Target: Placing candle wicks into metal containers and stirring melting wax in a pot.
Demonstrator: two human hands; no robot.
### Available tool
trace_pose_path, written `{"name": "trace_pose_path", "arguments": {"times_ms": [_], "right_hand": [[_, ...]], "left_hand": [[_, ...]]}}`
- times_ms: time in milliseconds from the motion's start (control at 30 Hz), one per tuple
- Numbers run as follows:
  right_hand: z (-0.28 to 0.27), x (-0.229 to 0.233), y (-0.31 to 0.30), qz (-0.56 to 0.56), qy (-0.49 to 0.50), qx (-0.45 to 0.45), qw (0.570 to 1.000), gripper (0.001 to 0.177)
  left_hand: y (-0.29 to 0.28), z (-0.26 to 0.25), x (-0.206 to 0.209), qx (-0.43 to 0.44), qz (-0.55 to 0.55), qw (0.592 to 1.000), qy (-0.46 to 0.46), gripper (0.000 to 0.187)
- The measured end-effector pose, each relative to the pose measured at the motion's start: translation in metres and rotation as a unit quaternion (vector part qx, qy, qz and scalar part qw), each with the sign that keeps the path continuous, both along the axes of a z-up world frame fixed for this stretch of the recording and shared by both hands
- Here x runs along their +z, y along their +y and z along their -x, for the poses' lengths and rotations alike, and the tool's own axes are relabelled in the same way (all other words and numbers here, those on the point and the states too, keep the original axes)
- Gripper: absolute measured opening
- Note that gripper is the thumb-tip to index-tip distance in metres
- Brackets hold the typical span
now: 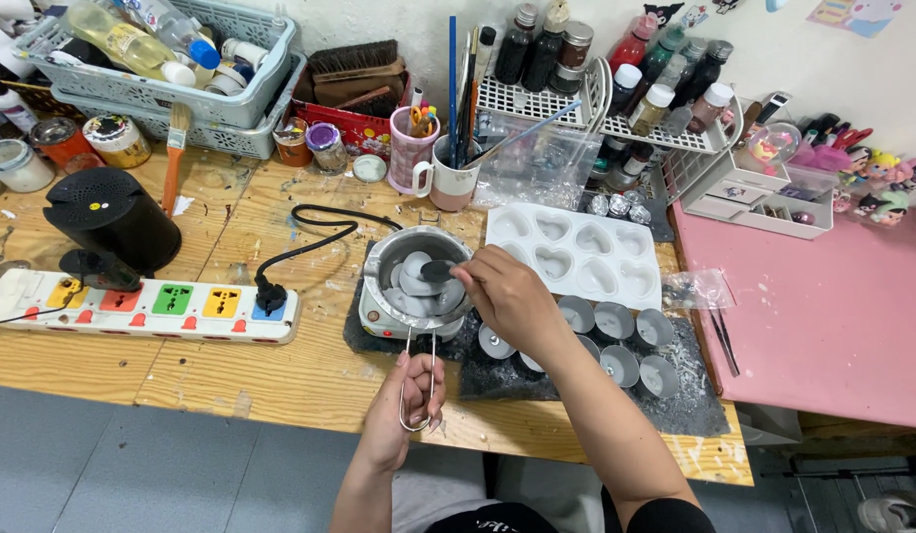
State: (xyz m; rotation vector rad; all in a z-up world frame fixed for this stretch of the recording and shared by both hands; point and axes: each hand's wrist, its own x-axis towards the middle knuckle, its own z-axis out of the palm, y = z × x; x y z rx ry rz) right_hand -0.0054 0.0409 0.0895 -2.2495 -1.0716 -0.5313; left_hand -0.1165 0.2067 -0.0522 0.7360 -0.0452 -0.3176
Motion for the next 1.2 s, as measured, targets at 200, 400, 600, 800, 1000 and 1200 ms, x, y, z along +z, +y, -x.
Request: {"name": "trace_pose_path", "arguments": {"times_ms": [200, 400, 600, 800, 1000, 1200], "right_hand": [[-0.002, -0.008, -0.002, -0.021, 0.014, -0.052, 0.998, 0.014], [0.006, 0.008, 0.0, -0.019, -0.048, -0.032, 0.998, 0.009], [0.007, 0.004, 0.001, -0.029, -0.037, 0.063, 0.997, 0.012], [0.009, 0.0, 0.004, -0.009, 0.011, 0.089, 0.996, 0.008], [0.01, 0.009, 0.001, 0.013, 0.005, 0.074, 0.997, 0.01], [0.001, 0.014, -0.007, 0.036, -0.072, 0.041, 0.996, 0.011]], "left_hand": [[-0.001, 0.001, 0.005, 0.009, -0.007, 1.0, 0.006, 0.056], [-0.001, 0.0, 0.003, 0.015, -0.011, 1.0, -0.002, 0.055], [0.0, 0.0, 0.0, 0.008, -0.007, 1.0, 0.006, 0.056], [0.0, 0.001, 0.001, 0.009, -0.015, 1.0, 0.002, 0.056], [0.0, 0.0, 0.002, 0.005, -0.007, 1.0, 0.01, 0.055], [0.0, 0.0, 0.004, 0.008, -0.024, 1.0, -0.003, 0.057]]}}
